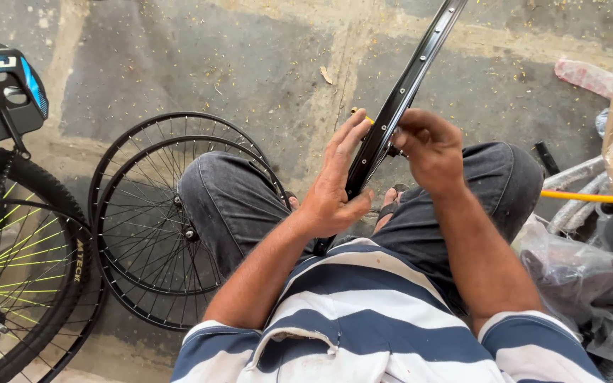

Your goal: The person sits on the floor of a bicycle repair shop holding a spoked wheel rim across their lap. They rotate the rim, press and adjust the spokes and rim by hand, and at one point hold a small block and a nipple-like part while working around the rim.

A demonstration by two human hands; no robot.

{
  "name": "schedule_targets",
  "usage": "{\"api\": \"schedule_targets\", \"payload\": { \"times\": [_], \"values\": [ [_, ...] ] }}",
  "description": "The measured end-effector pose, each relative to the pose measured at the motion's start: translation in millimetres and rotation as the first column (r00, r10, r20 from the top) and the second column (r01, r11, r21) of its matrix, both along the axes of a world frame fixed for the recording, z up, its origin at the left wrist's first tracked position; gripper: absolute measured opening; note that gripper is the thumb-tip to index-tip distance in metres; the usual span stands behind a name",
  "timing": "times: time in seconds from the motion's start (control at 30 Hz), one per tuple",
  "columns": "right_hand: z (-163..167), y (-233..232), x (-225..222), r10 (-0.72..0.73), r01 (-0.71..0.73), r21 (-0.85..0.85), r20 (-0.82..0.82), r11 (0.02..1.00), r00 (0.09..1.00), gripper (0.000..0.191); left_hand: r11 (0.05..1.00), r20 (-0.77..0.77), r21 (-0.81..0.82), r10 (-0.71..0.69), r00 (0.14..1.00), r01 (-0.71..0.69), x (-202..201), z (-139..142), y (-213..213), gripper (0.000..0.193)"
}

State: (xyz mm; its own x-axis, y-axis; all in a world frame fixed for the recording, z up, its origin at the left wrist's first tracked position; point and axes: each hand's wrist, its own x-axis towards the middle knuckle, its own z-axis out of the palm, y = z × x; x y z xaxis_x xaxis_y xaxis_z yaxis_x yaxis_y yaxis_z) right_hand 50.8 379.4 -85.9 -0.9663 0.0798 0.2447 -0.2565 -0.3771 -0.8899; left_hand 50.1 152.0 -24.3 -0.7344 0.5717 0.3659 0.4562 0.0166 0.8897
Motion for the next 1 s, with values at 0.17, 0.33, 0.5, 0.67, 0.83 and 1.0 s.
{"api": "schedule_targets", "payload": {
  "times": [0.17,0.33,0.5,0.67,0.83,1.0],
  "values": [
    [1,-1,-14,0.180,-0.156,-0.212,0.099,0.965,0.979,0.028,1.000,0.033,0.019,-0.007,0.999,0.006,0,0,1,0.100],
    [2,-1,-9,0.043,-0.037,0.130,-0.047,0.991,0.998,0.040,0.999,0.139,0.038,-0.014,0.990,0.009,-1,-1,-1,0.101],
    [8,5,-14,0.220,-0.220,0.004,-0.008,0.976,0.975,0.035,0.999,0.137,0.036,-0.028,0.990,0.023,-3,2,2,0.102],
    [20,-3,-12,0.138,-0.140,0.043,0.038,0.989,0.990,0.040,0.999,0.143,0.031,-0.018,0.989,0.013,-2,3,2,0.101],
    [40,7,-19,0.343,-0.343,0.006,0.005,0.939,0.939,0.057,1.000,0.066,-0.003,-0.011,0.998,0.012,-11,5,4,0.099],
    [38,-6,-18,-0.290,0.221,0.741,-0.037,0.634,0.956,0.035,0.997,0.016,-0.045,0.056,0.998,-0.055,-14,7,18,0.097]
  ]
}}
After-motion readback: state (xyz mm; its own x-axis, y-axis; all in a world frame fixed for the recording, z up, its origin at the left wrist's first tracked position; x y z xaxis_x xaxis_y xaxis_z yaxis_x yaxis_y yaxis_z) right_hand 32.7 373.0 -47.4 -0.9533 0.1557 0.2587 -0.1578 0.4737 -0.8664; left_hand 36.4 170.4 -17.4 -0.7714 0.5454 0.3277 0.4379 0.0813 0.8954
